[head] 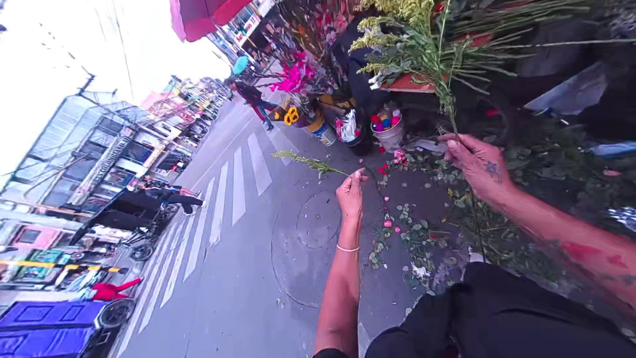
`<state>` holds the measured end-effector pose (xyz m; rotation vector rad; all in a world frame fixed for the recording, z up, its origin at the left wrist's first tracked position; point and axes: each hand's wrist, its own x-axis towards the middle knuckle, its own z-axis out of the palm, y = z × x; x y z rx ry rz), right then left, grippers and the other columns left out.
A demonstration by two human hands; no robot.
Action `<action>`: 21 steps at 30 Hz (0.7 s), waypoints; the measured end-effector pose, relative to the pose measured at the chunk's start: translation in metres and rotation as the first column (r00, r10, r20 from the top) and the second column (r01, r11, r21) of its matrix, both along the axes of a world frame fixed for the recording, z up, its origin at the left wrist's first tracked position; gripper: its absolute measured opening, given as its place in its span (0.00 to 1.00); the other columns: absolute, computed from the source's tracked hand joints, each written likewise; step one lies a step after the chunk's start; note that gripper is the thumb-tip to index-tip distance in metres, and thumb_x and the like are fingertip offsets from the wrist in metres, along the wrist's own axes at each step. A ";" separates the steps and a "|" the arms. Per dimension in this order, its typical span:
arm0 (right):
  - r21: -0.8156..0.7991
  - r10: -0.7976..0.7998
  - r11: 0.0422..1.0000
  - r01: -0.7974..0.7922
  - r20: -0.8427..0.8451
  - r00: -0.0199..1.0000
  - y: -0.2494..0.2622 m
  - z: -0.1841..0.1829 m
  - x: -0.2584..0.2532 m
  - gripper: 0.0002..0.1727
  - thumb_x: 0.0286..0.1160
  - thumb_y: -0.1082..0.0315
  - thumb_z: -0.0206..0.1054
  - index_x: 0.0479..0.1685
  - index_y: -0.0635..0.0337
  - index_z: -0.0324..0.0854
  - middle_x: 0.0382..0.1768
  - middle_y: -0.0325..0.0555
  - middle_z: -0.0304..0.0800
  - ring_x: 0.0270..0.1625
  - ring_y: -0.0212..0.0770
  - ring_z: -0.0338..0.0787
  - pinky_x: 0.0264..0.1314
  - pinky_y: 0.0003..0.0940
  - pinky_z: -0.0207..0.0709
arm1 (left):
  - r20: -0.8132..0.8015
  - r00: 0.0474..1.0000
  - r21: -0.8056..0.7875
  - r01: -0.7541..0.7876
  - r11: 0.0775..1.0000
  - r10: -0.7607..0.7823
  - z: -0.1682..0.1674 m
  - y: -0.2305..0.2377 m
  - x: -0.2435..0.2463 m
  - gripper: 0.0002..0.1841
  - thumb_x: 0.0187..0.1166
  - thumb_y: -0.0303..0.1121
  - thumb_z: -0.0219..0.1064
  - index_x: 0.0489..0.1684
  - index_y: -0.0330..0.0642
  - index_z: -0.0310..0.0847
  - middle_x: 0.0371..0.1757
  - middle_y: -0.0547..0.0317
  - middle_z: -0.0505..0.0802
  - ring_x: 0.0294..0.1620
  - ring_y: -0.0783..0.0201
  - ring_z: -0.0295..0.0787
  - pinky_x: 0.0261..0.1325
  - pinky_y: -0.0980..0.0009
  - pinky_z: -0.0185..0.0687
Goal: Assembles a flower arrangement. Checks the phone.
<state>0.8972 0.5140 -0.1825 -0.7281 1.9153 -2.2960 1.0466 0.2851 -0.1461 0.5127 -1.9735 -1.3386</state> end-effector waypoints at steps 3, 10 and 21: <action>-0.037 0.036 0.999 -0.036 0.005 0.999 -0.038 0.012 -0.062 0.20 0.93 0.55 0.51 0.66 0.52 0.85 0.34 0.32 0.82 0.33 0.26 0.79 0.42 0.25 0.75 | 0.063 0.984 0.087 -0.170 0.982 0.165 -0.031 -0.071 -0.047 0.16 0.92 0.32 0.55 0.51 0.30 0.89 0.30 0.61 0.92 0.19 0.79 0.76 0.25 0.82 0.73; 0.092 0.108 0.991 -0.095 -0.145 0.984 -0.127 0.036 -0.171 0.19 0.92 0.59 0.53 0.62 0.58 0.88 0.43 0.38 0.90 0.39 0.24 0.84 0.47 0.24 0.79 | 0.286 0.941 0.410 0.050 0.911 -0.180 -0.075 -0.109 -0.198 0.21 0.94 0.34 0.50 0.71 0.23 0.74 0.58 0.42 0.91 0.47 0.63 0.92 0.55 0.66 0.88; 0.331 -0.053 0.917 0.222 -0.450 0.891 -0.254 0.013 -0.264 0.22 0.93 0.60 0.50 0.52 0.66 0.88 0.43 0.58 0.93 0.43 0.49 0.92 0.52 0.46 0.83 | -0.159 0.926 -0.013 0.345 0.939 -0.342 0.037 -0.224 -0.381 0.41 0.91 0.57 0.43 0.89 0.29 0.37 0.69 0.45 0.78 0.47 0.71 0.87 0.50 0.72 0.88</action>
